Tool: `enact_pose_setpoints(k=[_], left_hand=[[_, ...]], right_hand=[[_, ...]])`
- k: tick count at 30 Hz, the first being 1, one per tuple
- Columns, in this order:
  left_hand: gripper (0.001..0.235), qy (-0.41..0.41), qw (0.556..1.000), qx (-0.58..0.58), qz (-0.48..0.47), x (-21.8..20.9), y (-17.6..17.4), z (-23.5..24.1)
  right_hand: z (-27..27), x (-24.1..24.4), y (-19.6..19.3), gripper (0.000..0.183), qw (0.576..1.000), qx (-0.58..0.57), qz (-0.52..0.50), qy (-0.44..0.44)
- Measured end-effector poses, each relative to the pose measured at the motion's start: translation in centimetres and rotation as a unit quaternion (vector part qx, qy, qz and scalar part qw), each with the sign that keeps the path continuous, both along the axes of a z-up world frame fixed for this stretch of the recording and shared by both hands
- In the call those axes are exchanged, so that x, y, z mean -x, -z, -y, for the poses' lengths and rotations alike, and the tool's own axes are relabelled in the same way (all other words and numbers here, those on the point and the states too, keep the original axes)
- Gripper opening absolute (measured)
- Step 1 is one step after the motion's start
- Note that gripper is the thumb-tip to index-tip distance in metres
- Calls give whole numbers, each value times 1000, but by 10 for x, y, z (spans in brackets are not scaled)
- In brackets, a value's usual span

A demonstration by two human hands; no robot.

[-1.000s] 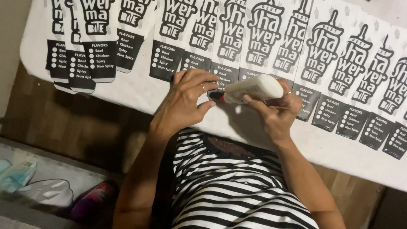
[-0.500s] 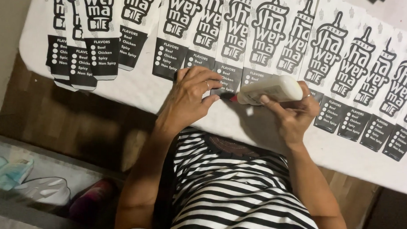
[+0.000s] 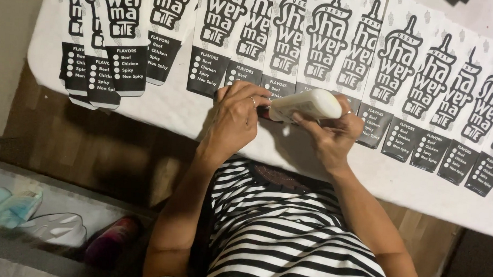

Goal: Laying out paper food wrappers on a table and applying glue to the edges to prepare them for assembly.

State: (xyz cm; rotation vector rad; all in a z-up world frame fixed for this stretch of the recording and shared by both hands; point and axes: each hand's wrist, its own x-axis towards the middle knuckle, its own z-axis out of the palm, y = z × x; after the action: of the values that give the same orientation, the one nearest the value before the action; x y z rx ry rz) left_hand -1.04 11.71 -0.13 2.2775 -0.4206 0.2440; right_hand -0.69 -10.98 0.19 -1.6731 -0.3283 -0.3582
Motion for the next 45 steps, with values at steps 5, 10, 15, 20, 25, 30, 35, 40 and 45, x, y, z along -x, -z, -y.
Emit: enact_pose_setpoints(k=[5, 10, 15, 20, 25, 30, 35, 40, 45], left_hand=[[29, 4, 999, -20, 29, 1, -1, -1], [25, 22, 998, -13, 55, -4, -10, -16], [10, -17, 996, -48, 78, -7, -30, -51], [24, 5, 999, -36, 30, -4, -22, -59], [35, 20, 1000, -17, -14, -2, -24, -66], [41, 45, 997, 3, -66, -7, -23, -74], [32, 38, 997, 14, -72, -8, -20, -76], [31, 37, 996, 29, -72, -8, -23, -73], [24, 11, 998, 29, -46, -8, -17, -67]], right_hand=[[30, 8, -8, 41, 998, 24, -43, 32], [30, 3, -5, 40, 998, 0, -36, 48], [6, -8, -8, 41, 999, -30, -17, 23], [-29, -14, -18, 41, 997, -59, -36, -26], [-50, -19, -16, 39, 993, -74, -48, -79], [-71, -29, -19, 36, 992, -63, -35, -102], [-80, -35, -19, 35, 991, -65, -24, -118], [-47, -26, -22, 35, 994, -32, -51, -97], [-28, -24, -20, 38, 996, -14, -63, -69]])
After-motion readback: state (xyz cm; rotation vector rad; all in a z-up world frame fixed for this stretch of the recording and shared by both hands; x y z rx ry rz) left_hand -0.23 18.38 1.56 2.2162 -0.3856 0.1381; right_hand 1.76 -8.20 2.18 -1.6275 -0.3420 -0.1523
